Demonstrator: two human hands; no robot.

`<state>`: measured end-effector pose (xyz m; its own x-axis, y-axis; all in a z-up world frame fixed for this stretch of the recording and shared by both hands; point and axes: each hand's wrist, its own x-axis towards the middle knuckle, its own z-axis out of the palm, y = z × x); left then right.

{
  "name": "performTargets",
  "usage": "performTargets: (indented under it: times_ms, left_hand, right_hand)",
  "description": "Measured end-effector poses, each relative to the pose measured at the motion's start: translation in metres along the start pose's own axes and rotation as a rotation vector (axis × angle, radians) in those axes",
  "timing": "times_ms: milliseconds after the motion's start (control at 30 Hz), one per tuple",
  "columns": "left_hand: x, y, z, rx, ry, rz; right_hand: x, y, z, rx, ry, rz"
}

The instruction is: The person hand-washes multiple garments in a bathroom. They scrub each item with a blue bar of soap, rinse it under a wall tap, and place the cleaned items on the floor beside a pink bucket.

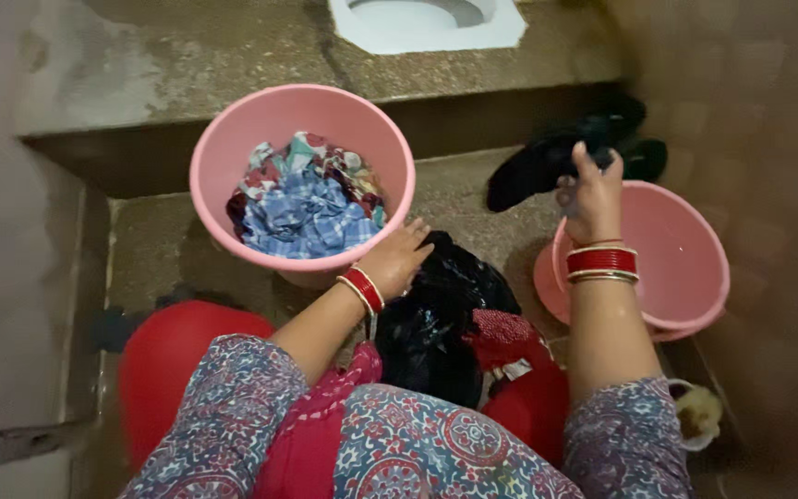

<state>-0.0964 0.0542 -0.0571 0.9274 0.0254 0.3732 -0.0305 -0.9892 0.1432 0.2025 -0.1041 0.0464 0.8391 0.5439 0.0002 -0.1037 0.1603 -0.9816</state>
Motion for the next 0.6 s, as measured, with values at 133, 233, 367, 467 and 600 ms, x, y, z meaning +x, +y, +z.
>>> performTargets:
  times_ms: [133, 233, 367, 467, 600]
  left_hand:
    - [0.019, -0.024, -0.058, 0.000, -0.237, -0.330]
    - [0.019, -0.079, -0.100, -0.159, -0.078, -0.454]
    - [-0.021, -0.168, -0.115, -0.060, -0.296, -0.772]
    - [-0.068, -0.212, -0.081, 0.077, -0.448, -0.866]
    - [-0.099, -0.246, -0.017, 0.133, -0.585, -0.855]
  right_hand:
    - [0.004, 0.036, 0.005, -0.042, 0.038, 0.320]
    - [-0.007, 0.052, 0.025, -0.031, -0.063, 0.459]
    - [-0.043, 0.072, 0.069, -0.225, -0.196, 0.480]
    - [-0.062, 0.078, 0.093, -0.385, -0.369, 0.466]
    - [-0.074, 0.085, 0.104, -0.423, -0.450, 0.442]
